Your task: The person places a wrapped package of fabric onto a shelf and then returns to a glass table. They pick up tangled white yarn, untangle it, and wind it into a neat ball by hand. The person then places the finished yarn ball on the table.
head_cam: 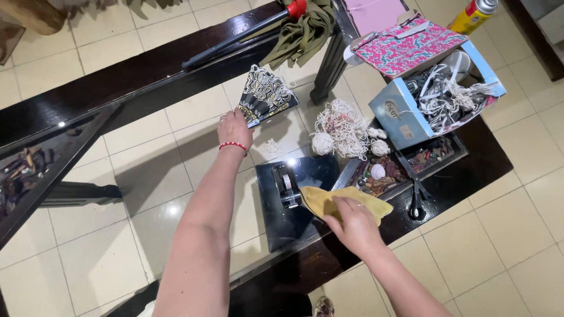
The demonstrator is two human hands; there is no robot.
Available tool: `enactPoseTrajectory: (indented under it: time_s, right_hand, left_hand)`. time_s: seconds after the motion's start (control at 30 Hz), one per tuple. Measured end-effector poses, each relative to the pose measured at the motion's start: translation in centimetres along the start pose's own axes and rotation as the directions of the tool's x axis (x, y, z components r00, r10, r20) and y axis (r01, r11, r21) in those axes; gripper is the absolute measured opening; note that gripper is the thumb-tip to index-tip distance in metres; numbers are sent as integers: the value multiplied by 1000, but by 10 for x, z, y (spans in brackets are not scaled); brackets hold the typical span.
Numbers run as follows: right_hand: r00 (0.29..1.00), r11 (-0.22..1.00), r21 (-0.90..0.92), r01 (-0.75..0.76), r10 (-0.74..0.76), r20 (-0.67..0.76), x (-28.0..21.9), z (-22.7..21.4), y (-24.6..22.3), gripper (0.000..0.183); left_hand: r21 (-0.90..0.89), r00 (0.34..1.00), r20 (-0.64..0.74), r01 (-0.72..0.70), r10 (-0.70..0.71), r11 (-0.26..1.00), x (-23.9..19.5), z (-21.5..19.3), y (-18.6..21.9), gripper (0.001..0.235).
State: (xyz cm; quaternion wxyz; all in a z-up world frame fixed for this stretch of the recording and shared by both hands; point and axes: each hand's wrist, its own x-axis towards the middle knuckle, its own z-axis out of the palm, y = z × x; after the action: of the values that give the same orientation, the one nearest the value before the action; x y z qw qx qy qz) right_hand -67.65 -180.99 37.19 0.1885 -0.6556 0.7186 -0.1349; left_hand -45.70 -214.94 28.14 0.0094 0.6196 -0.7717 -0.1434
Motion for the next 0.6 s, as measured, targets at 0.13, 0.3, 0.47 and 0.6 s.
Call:
enactPoseTrajectory:
  time_s: [0.13,0.3,0.47,0.6]
  right_hand:
    - [996,998,-14,-67,68,51,49,3,-52,88]
    - [980,993,-22,-118,120,159,85,35,-81,127]
    - [981,973,-210,-92,126,151,91,62,-88,119]
    - [987,984,-133,-116,129,96,93,80,-75,112]
  left_hand:
    - [-69,997,32,73,-71,995,2,-4,-5,56]
    - [-72,991,64,125,-120,990,8,14,-18,32]
    - [-147,974,142,195,-174,970,-12,-14,-16,29]
    - [-208,970,151,221,-192,953,-2,-5,-20,33]
